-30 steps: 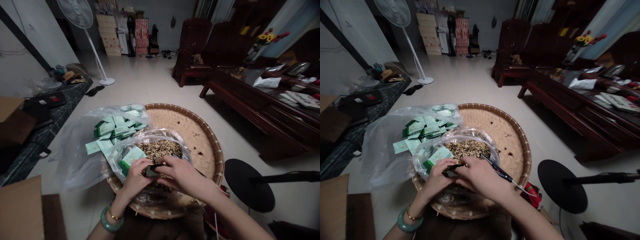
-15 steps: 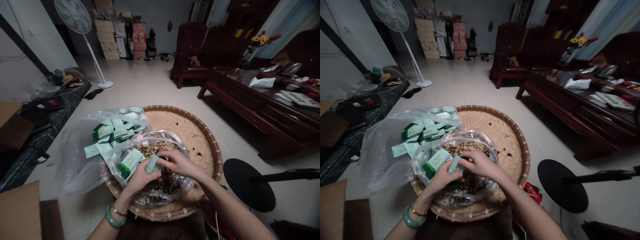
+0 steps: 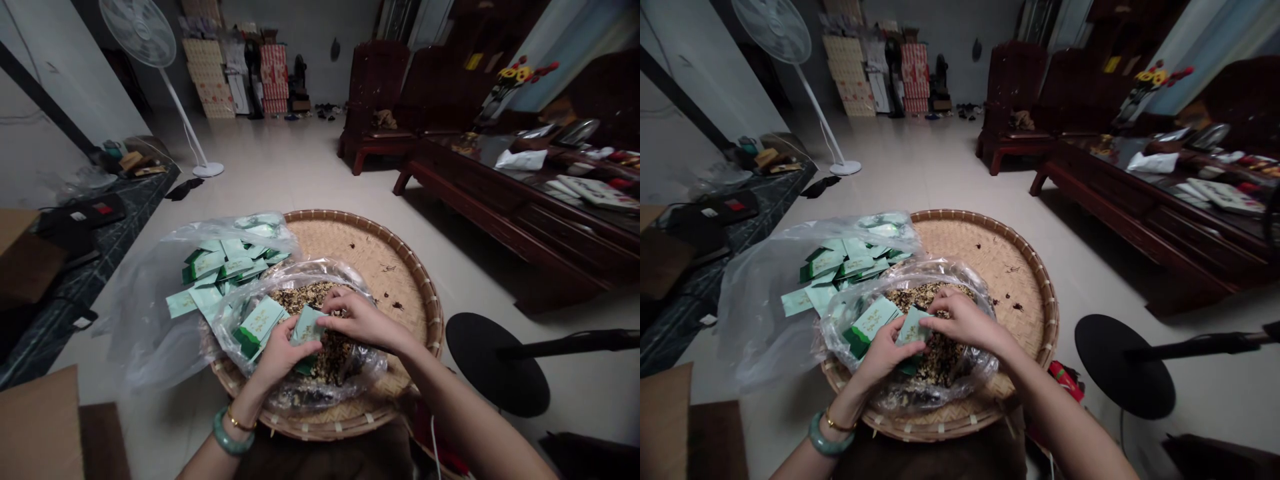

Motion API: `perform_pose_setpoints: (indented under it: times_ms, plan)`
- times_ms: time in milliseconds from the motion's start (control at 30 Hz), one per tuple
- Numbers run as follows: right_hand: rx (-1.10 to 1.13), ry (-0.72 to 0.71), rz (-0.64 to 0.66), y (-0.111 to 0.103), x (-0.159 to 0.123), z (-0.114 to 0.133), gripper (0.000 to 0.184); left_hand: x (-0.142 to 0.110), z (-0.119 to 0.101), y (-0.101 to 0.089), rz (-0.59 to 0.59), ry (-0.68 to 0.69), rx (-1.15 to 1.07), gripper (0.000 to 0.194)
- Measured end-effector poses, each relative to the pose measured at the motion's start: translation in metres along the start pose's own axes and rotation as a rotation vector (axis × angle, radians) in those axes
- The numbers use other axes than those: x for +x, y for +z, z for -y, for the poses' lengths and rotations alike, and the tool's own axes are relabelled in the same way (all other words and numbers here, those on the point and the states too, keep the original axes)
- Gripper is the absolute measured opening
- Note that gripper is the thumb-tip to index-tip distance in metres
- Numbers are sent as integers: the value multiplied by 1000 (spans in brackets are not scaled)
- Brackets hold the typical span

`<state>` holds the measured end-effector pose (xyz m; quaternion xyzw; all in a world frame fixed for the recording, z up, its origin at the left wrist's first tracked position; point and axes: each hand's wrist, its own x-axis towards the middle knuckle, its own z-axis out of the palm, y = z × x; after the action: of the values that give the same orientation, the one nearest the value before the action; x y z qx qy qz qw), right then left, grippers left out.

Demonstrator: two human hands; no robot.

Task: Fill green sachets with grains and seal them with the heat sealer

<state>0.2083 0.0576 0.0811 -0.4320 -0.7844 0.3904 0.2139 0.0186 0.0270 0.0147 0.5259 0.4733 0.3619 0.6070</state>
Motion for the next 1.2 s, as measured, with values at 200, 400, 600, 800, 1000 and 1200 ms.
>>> perform_pose_setpoints:
  times_ms: [200, 400, 600, 800, 1000, 1200]
  plan:
    - [-9, -4, 174, 1, 4, -6, 43, 0, 1, 1, -23, -24, -220, 43]
    - [44, -36, 140, -2, 2, -5, 35, -1, 1, -1, -102, -26, -264, 38]
    - [460, 129, -325, 32, -5, -11, 38, -4, 0, 10, -205, 78, -263, 39]
    - [659, 193, -491, 63, -14, -13, 32, -8, -2, 16, -226, 129, -196, 37]
    - [703, 231, -576, 67, -20, -10, 30, -10, -2, 16, -248, 89, -258, 37]
    - [626, 239, -615, 67, -22, -8, 21, -11, -7, 18, -216, 79, -237, 36]
